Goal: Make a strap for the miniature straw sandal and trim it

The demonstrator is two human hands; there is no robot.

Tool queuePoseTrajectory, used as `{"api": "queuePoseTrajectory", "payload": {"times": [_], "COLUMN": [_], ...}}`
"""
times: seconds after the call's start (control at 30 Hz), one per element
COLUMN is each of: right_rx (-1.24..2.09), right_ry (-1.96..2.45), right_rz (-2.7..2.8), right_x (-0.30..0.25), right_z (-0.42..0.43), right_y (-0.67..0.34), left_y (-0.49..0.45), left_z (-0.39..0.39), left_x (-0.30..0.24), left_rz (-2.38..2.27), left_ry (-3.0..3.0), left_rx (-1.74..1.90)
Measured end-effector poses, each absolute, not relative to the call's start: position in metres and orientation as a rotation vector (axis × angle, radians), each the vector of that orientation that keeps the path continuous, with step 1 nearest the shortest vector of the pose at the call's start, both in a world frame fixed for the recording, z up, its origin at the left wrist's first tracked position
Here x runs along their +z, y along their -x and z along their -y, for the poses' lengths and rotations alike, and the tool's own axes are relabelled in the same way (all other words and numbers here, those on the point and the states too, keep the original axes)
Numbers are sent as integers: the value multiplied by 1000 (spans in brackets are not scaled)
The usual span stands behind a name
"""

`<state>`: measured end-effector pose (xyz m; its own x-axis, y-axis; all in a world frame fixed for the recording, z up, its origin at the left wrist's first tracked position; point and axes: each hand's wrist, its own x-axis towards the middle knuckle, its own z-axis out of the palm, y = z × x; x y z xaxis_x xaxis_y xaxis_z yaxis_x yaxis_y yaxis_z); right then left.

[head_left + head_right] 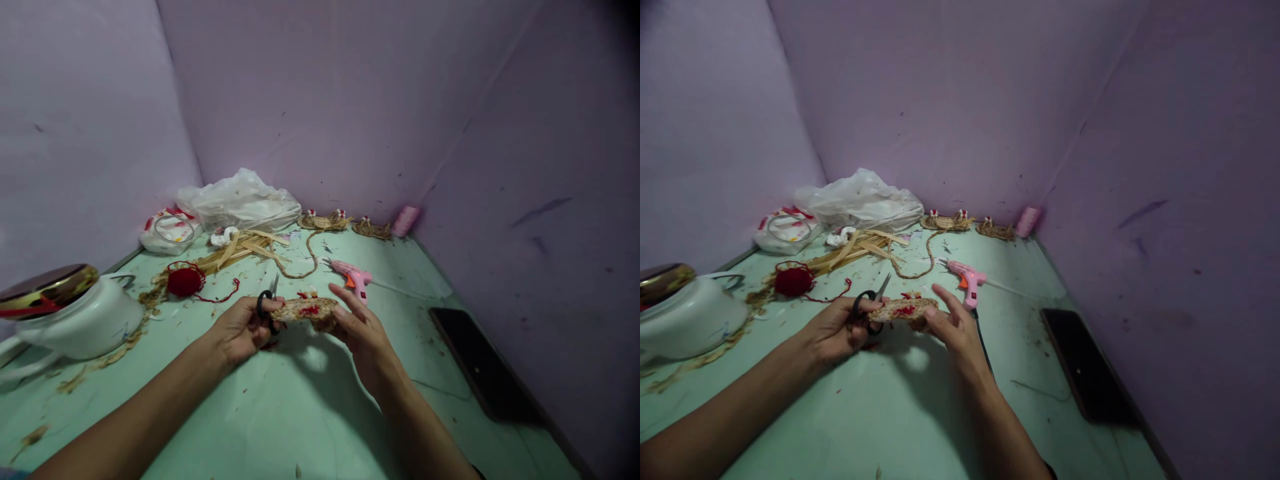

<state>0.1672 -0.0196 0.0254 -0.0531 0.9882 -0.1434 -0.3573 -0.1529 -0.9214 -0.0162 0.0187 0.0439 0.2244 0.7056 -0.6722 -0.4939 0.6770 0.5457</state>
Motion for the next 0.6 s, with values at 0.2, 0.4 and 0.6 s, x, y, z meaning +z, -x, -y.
{"api": "queuePoseTrajectory", "payload": {"times": [0.2,0.4,0.6], "right_rx": [1803,1915,1692], "right_ry": [1165,1040,980], "right_rz": [741,581,508], "right_x": [37,31,34], "right_z": [26,27,19], "right_y": [-164,-157,-163], "left_y": [26,28,36], "left_z": [-25,-28,-18], "left_x": [34,26,43], "left_rz": [-1047,-991,-1223], "left_ry": [-466,-781,-1483], "left_rx": [776,796,945]}}
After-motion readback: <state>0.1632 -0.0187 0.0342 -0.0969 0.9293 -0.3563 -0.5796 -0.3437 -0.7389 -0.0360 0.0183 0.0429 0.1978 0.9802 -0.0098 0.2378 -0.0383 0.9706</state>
